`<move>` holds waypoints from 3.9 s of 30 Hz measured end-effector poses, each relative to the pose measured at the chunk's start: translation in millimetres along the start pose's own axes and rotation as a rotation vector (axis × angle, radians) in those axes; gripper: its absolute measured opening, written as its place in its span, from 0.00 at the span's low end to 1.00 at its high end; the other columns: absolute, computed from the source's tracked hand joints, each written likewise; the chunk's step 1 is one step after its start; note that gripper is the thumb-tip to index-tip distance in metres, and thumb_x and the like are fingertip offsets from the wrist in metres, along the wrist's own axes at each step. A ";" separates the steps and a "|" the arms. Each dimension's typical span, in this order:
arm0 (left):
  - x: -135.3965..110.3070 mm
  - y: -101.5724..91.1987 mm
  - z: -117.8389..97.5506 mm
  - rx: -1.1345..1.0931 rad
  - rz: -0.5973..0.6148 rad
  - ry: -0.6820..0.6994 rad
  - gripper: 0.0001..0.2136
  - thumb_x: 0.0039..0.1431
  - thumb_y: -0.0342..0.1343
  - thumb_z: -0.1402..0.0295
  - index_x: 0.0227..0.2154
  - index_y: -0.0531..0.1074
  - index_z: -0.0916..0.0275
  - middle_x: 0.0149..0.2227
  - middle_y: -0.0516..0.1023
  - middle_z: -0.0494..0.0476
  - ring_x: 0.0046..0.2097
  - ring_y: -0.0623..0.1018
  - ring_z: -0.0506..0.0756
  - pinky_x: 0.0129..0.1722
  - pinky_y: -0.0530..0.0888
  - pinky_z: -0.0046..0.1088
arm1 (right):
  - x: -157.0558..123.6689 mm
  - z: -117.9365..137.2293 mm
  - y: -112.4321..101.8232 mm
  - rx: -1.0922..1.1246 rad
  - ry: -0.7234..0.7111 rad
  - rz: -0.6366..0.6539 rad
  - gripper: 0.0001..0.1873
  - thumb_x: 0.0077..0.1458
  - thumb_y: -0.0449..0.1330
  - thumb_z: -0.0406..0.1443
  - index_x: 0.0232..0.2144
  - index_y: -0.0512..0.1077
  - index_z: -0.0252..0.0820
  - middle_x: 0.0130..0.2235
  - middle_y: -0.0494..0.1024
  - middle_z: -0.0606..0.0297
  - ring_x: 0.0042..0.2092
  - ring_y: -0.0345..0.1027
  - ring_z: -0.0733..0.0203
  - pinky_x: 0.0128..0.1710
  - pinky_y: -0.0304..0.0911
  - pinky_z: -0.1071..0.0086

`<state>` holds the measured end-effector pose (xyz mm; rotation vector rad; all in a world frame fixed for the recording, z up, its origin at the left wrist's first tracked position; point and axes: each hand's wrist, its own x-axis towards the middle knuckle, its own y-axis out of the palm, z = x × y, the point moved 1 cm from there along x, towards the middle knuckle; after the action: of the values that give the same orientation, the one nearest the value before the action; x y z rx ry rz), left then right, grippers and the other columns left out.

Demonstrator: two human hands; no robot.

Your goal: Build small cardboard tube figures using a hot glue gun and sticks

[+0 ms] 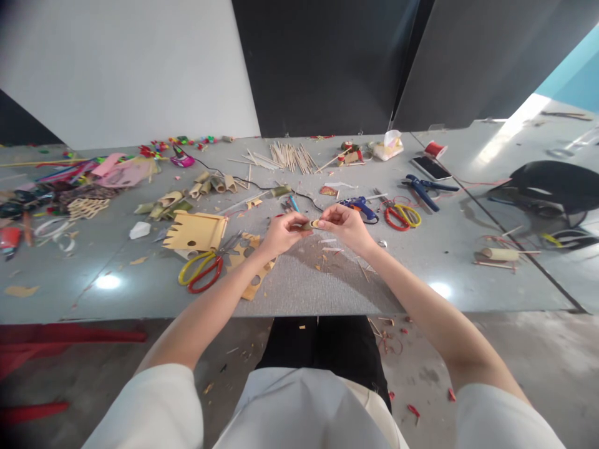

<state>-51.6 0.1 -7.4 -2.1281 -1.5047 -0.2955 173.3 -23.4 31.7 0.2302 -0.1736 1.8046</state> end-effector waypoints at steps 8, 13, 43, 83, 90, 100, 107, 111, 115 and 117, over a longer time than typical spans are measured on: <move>-0.5 0.4 -5.2 0.005 0.020 0.014 0.14 0.60 0.71 0.57 0.42 0.80 0.60 0.42 0.86 0.59 0.45 0.85 0.57 0.49 0.84 0.37 | 2.2 -3.6 -2.3 -0.055 -0.012 0.019 0.26 0.47 0.80 0.53 0.35 0.75 0.44 0.35 0.80 0.66 0.36 0.74 0.63 0.38 0.72 0.67; -0.9 1.2 -5.5 -0.013 0.041 0.009 0.15 0.60 0.71 0.57 0.43 0.80 0.60 0.43 0.86 0.60 0.46 0.85 0.57 0.50 0.84 0.38 | 1.4 -5.5 -0.6 -0.082 -0.018 0.022 0.26 0.47 0.79 0.52 0.37 0.75 0.44 0.36 0.79 0.66 0.36 0.73 0.63 0.38 0.70 0.67; 4.5 -10.6 15.9 0.082 -0.254 -0.078 0.17 0.59 0.71 0.54 0.43 0.78 0.60 0.42 0.86 0.61 0.44 0.85 0.57 0.45 0.80 0.35 | -115.1 -3.0 130.7 -1.248 -0.855 0.696 0.20 0.77 0.55 0.44 0.60 0.75 0.38 0.63 0.75 0.48 0.63 0.68 0.46 0.54 0.68 0.53; -4.0 9.2 -6.6 -0.115 -0.079 -0.051 0.18 0.58 0.73 0.55 0.44 0.79 0.59 0.44 0.86 0.61 0.48 0.86 0.57 0.51 0.84 0.39 | -15.2 4.6 19.0 -0.435 -0.274 -0.346 0.13 0.64 0.68 0.48 0.40 0.86 0.46 0.40 0.87 0.62 0.40 0.79 0.55 0.45 0.75 0.59; -4.2 9.3 -1.9 -0.083 -0.076 -0.046 0.16 0.58 0.73 0.57 0.44 0.80 0.58 0.45 0.86 0.60 0.47 0.86 0.57 0.50 0.84 0.39 | -17.6 8.4 21.5 -0.457 -0.285 -0.319 0.12 0.65 0.67 0.46 0.40 0.86 0.46 0.40 0.87 0.61 0.40 0.79 0.55 0.44 0.74 0.60; -4.4 9.3 -4.2 -0.087 -0.068 -0.040 0.16 0.59 0.73 0.57 0.44 0.80 0.59 0.45 0.86 0.60 0.48 0.86 0.57 0.51 0.84 0.39 | -19.9 10.5 20.4 -0.512 -0.332 -0.358 0.12 0.66 0.66 0.47 0.41 0.86 0.50 0.39 0.87 0.62 0.38 0.77 0.54 0.43 0.74 0.58; -4.0 9.4 -7.3 -0.103 -0.074 -0.044 0.16 0.58 0.74 0.58 0.44 0.80 0.60 0.44 0.86 0.60 0.47 0.86 0.57 0.50 0.84 0.38 | -20.4 11.3 20.5 -0.579 -0.393 -0.335 0.11 0.68 0.65 0.44 0.42 0.86 0.49 0.40 0.87 0.62 0.37 0.77 0.56 0.41 0.73 0.61; -3.8 9.5 -7.1 -0.117 -0.070 -0.045 0.17 0.57 0.73 0.57 0.44 0.80 0.61 0.44 0.86 0.61 0.47 0.86 0.57 0.50 0.83 0.38 | -20.0 10.6 21.1 -0.614 -0.465 -0.339 0.10 0.68 0.65 0.41 0.41 0.86 0.47 0.39 0.87 0.63 0.36 0.77 0.58 0.39 0.73 0.62; -3.8 9.2 -4.9 -0.115 -0.068 -0.040 0.16 0.58 0.73 0.58 0.44 0.80 0.60 0.44 0.86 0.61 0.47 0.86 0.57 0.50 0.83 0.38 | -20.2 11.4 21.8 -0.632 -0.504 -0.324 0.09 0.68 0.65 0.39 0.40 0.85 0.46 0.37 0.86 0.64 0.35 0.76 0.59 0.40 0.74 0.62; -4.0 9.1 -4.9 -0.115 -0.066 -0.040 0.16 0.58 0.73 0.58 0.44 0.80 0.60 0.44 0.86 0.61 0.47 0.86 0.57 0.50 0.83 0.38 | -20.3 12.4 21.8 -0.648 -0.515 -0.311 0.08 0.68 0.64 0.39 0.41 0.85 0.47 0.37 0.86 0.64 0.35 0.76 0.59 0.40 0.74 0.62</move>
<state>-44.1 -8.0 -7.6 -2.1875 -1.6189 -0.3727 157.7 -50.8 38.8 0.2354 -1.0105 1.2707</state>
